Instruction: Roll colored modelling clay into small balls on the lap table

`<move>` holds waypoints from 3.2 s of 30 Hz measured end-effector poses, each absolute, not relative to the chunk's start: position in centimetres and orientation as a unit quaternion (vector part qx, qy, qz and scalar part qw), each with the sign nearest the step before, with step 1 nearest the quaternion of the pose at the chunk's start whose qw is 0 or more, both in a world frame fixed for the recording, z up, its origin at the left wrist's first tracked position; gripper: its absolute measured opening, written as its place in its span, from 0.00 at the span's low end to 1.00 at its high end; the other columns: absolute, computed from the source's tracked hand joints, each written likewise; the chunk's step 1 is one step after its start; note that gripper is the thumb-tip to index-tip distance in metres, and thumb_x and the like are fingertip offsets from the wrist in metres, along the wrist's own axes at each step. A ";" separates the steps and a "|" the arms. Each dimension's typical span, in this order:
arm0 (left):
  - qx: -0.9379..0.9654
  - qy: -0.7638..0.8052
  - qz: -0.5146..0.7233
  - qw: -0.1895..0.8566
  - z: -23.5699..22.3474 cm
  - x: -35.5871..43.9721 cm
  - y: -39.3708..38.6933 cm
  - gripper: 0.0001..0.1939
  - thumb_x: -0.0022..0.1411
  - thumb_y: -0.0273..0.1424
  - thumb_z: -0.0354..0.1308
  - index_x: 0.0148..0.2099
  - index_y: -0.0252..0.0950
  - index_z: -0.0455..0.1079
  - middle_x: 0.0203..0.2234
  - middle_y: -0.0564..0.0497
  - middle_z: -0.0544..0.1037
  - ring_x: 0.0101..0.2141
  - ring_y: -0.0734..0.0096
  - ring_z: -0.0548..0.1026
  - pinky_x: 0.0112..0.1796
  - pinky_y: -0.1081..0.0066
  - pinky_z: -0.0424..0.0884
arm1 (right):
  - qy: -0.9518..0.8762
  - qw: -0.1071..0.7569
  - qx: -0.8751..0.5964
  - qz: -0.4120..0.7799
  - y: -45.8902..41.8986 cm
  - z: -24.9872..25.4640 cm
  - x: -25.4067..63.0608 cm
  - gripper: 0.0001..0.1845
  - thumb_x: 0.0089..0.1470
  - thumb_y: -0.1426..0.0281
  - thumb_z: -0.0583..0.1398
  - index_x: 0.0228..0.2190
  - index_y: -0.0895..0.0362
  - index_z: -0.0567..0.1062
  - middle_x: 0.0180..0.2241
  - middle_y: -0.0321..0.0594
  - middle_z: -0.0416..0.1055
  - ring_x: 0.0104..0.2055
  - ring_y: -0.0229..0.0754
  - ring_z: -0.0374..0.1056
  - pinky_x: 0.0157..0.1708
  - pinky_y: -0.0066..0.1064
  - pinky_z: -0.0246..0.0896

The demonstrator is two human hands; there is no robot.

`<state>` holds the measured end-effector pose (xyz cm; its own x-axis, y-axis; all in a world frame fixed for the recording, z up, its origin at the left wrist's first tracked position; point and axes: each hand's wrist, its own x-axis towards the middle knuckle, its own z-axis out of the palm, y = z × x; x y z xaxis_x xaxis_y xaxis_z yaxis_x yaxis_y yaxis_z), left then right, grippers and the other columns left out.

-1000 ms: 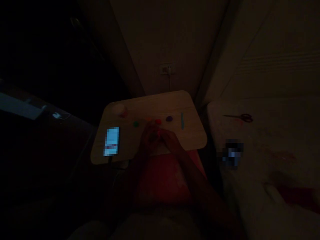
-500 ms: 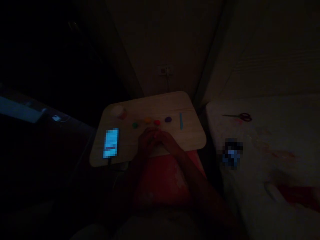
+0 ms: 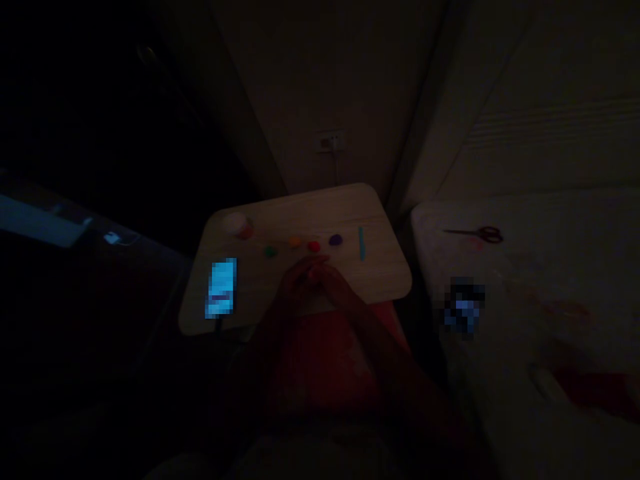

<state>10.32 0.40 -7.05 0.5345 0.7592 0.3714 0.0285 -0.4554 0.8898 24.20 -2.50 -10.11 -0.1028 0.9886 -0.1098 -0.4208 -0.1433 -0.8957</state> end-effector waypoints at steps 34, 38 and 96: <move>0.752 0.298 0.451 0.376 -7.5 10.5 0.2 0.17 0.68 0.41 0.62 0.55 0.38 0.76 0.51 0.41 0.81 0.52 0.58 0.79 0.56 0.56 0.73 | -0.409 0.575 -0.429 0.564 -2.8 -9.7 25.0 0.29 0.54 0.40 0.62 0.28 0.55 0.73 0.22 0.33 0.64 0.22 0.36 0.56 0.21 0.29 0.51; 0.760 0.285 0.448 0.375 -7.6 10.5 0.2 0.18 0.69 0.41 0.61 0.55 0.38 0.76 0.52 0.40 0.81 0.53 0.57 0.78 0.56 0.55 0.74 | -0.401 0.571 -0.422 0.578 -2.6 -10.3 25.1 0.30 0.53 0.40 0.63 0.26 0.55 0.72 0.23 0.34 0.64 0.23 0.36 0.57 0.23 0.29 0.53; 0.805 0.250 0.448 0.297 -7.6 10.4 0.2 0.16 0.73 0.31 0.55 0.59 0.39 0.77 0.58 0.42 0.79 0.58 0.61 0.78 0.59 0.57 0.76 | -0.428 0.520 -0.417 0.610 -2.7 -9.7 26.3 0.22 0.52 0.48 0.67 0.29 0.54 0.76 0.25 0.34 0.66 0.25 0.36 0.56 0.24 0.27 0.52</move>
